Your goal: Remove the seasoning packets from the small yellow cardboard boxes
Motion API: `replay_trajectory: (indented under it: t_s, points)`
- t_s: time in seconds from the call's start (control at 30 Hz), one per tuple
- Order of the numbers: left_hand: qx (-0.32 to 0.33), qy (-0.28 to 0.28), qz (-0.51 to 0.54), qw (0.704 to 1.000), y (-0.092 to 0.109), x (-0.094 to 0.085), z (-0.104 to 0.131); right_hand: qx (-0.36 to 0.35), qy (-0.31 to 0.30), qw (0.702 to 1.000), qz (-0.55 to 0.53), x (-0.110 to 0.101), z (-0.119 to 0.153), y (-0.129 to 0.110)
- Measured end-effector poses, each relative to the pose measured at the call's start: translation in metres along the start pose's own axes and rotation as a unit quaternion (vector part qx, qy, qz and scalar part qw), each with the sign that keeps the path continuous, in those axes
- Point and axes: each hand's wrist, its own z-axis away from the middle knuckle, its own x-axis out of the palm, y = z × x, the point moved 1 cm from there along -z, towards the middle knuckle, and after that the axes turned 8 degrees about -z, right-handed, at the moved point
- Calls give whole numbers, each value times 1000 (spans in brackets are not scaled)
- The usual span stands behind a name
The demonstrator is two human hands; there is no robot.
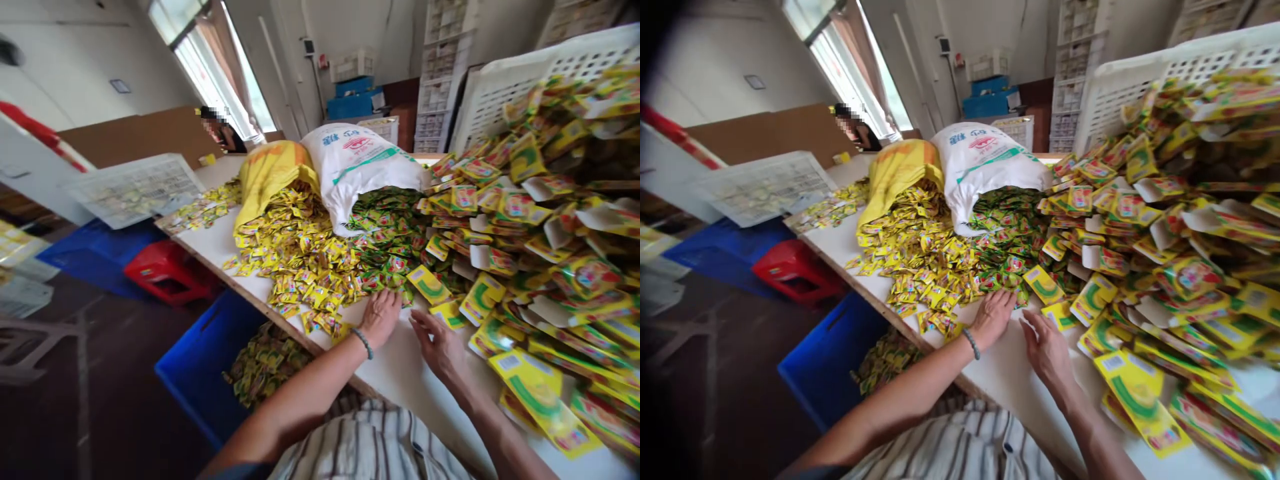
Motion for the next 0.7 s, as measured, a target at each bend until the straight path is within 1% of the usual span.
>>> replay_trajectory:
  t_s: [0.07, 0.13, 0.2, 0.27, 0.33, 0.37, 0.4, 0.47, 0.53, 0.57, 0.63, 0.7]
  points:
    - [-14, 3, 16, 1000, -3, 2, 7, 5, 11, 1000, 4, 2, -1, 5]
    - [-15, 4, 47, 999, -8, -1, 20, -9, 8, 1000, 11, 4, -1, 5]
    - [-17, 7, 87, 996, -15, -7, 34, -41, -39, 998, 21, 7, -1, 1]
    - [-34, 18, 128, 991, -27, -16, 47, -73, -116, 990, 39, 10, -1, -5]
    - [-74, 38, 154, 985, -41, -25, 58, -84, -180, 978, 63, 12, -1, -12]
    - [-98, 50, 159, 981, -48, -30, 63, -79, -195, 975, 72, 12, -2, -15]
    - [-128, 59, 156, 978, -55, -35, 68, -67, -198, 975, 78, 12, -3, -17]
    - [-194, 56, 122, 972, -64, -44, 76, -32, -185, 978, 96, 11, -4, -21]
    - [-237, 33, 57, 969, -65, -48, 79, 2, -166, 977, 135, 12, -5, -23]
    - [-244, 20, 21, 969, -62, -48, 79, 15, -162, 974, 159, 13, -4, -24]
    - [-225, -5, -24, 974, -54, -44, 73, 34, -167, 966, 193, 14, -3, -27]
    - [-199, -35, -20, 979, -43, -36, 64, 49, -180, 961, 202, 15, -1, -30]
